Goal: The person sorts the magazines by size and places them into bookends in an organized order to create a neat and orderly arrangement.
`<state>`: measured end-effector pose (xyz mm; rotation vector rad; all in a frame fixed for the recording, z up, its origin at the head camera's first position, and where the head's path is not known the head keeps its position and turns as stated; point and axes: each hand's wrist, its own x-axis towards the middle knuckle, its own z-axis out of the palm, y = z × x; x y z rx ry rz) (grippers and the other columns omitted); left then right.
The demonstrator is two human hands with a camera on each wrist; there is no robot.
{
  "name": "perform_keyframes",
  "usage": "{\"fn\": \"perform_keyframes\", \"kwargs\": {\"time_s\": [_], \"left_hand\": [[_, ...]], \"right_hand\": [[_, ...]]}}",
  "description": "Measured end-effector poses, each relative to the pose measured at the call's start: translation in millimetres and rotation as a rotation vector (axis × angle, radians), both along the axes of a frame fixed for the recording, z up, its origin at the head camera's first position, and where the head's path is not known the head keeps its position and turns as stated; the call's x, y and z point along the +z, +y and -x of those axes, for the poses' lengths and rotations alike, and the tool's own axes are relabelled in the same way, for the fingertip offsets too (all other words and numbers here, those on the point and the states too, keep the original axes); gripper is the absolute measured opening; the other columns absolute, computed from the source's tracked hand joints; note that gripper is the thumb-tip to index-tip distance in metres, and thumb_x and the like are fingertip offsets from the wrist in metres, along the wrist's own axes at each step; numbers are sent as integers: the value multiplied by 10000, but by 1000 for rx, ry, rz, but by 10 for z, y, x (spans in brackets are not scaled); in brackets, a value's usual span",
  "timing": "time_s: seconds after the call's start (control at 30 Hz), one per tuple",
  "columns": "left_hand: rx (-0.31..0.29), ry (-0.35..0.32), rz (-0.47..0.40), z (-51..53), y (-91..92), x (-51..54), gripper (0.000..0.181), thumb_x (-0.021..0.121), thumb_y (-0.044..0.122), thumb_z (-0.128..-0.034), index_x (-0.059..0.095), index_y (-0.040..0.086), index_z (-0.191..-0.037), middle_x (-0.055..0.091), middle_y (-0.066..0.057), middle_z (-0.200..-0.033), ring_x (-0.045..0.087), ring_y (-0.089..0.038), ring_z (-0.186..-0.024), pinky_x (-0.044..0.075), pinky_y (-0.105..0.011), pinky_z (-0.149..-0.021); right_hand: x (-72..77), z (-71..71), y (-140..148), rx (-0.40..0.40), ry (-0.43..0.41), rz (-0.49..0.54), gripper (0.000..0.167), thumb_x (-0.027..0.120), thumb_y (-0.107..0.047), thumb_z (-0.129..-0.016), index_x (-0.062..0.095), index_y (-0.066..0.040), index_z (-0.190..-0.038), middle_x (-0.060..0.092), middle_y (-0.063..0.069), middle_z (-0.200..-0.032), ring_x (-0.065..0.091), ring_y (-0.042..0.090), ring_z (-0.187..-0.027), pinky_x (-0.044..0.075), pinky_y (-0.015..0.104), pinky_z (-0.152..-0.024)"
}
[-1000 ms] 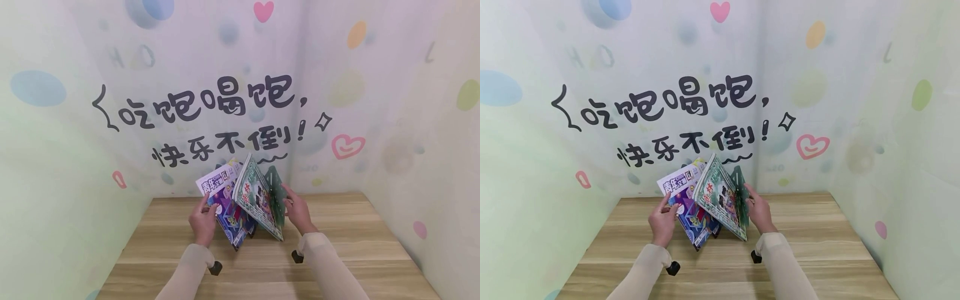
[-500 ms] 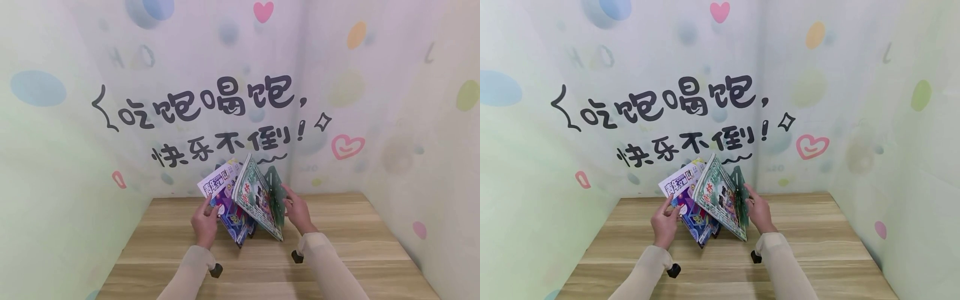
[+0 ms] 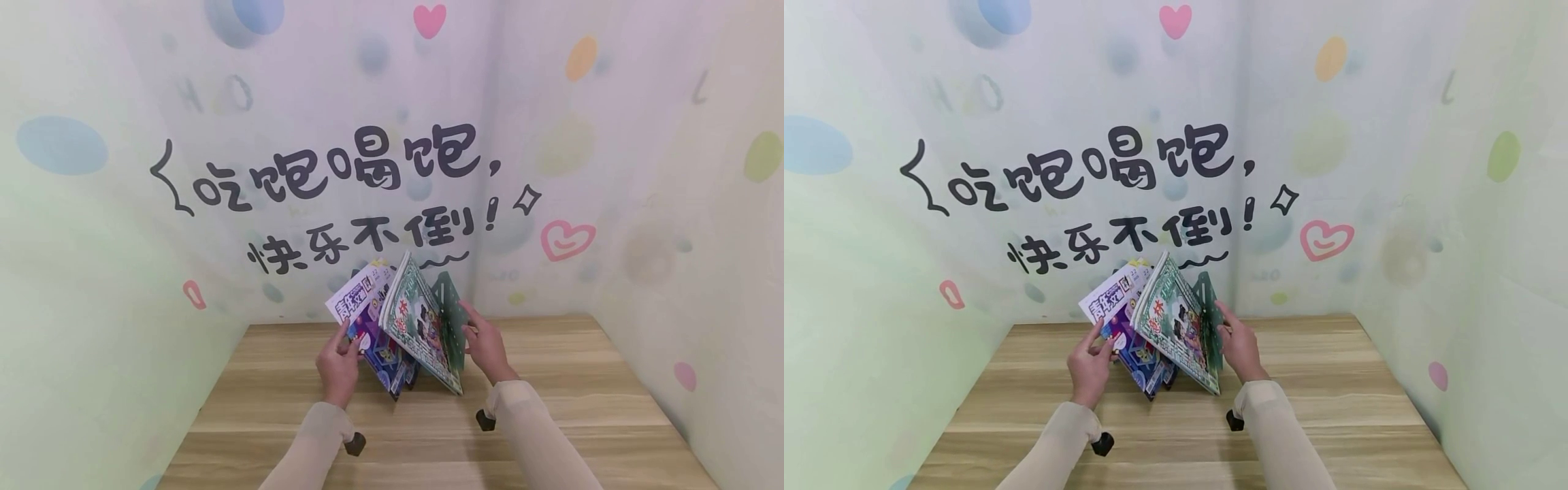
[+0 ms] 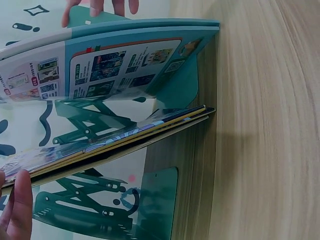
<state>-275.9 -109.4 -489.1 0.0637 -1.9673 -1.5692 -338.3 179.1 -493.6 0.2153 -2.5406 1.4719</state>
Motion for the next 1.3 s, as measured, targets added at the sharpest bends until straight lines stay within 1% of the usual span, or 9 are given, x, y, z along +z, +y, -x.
{"fn": "perform_keyframes", "kwargs": {"time_s": [0.17, 0.3, 0.43, 0.53, 0.7, 0.83, 0.9, 1.1, 1.3], "left_hand": [[-24, 12, -11, 3, 25, -9, 549, 651, -94, -863, 594, 161, -1346, 615, -212, -1235, 697, -247, -744, 600, -373, -621], [-30, 26, 4, 13, 46, -5, 569, 641, -117, -853, 590, 157, -1349, 617, -224, -1224, 691, -261, -743, 597, -314, -606], [-38, 14, 1, 31, 66, 2, 576, 636, -110, -858, 590, 184, -1350, 616, -222, -1229, 682, -290, -740, 585, -255, -582], [-45, 7, 2, 51, 82, 2, 588, 632, -105, -859, 585, 208, -1354, 612, -228, -1235, 675, -308, -744, 581, -249, -565], [-37, 19, 36, 88, 108, -3, 575, 638, -103, -855, 588, 179, -1354, 622, -229, -1213, 671, -241, -734, 593, -301, -579], [-34, 3, 52, 113, 127, -4, 572, 641, -100, -855, 588, 176, -1354, 633, -218, -1191, 666, -205, -739, 591, -282, -581], [-31, -12, 63, 127, 134, -3, 575, 644, -91, -858, 585, 188, -1357, 638, -208, -1181, 667, -204, -737, 583, -261, -569], [-29, -39, 80, 163, 157, -7, 571, 655, -75, -866, 584, 202, -1360, 631, -171, -1133, 665, -218, -755, 598, -328, -615], [-16, -20, 111, 209, 183, -38, 572, 663, -79, -856, 585, 191, -1355, 637, -160, -1084, 660, -202, -762, 574, -217, -607]], "right_hand": [[7, -6, 1, 0, -6, -3, 560, 533, -69, -999, 405, -319, -1483, 569, 258, -1274, 605, 385, -1100, 594, 303, -599], [14, -6, 3, 0, -11, -4, 561, 531, -73, -1000, 398, -317, -1488, 562, 255, -1286, 602, 385, -1106, 596, 314, -611], [23, -9, 5, 3, -11, 4, 557, 528, -68, -1001, 400, -302, -1490, 556, 265, -1292, 601, 390, -1109, 599, 327, -615], [26, -6, 8, -1, -11, 9, 556, 529, -62, -999, 407, -298, -1487, 559, 270, -1287, 605, 390, -1105, 600, 340, -614], [26, -3, 11, -1, -27, 13, 561, 520, -65, -1003, 393, -308, -1493, 542, 270, -1309, 593, 402, -1122, 602, 411, -663], [30, -8, 8, -3, -41, 15, 565, 518, -72, -1006, 384, -318, -1496, 530, 265, -1327, 584, 407, -1134, 598, 437, -685], [34, -9, 4, -4, -40, 15, 566, 519, -66, -1004, 387, -314, -1495, 534, 268, -1322, 588, 407, -1129, 599, 430, -680], [35, -11, -3, -2, -31, 8, 578, 523, -53, -1000, 383, -311, -1497, 535, 273, -1316, 588, 415, -1125, 603, 384, -657], [33, -13, -5, -4, -25, 3, 569, 520, -60, -1002, 390, -318, -1493, 538, 269, -1316, 585, 412, -1132, 602, 350, -632]]}}
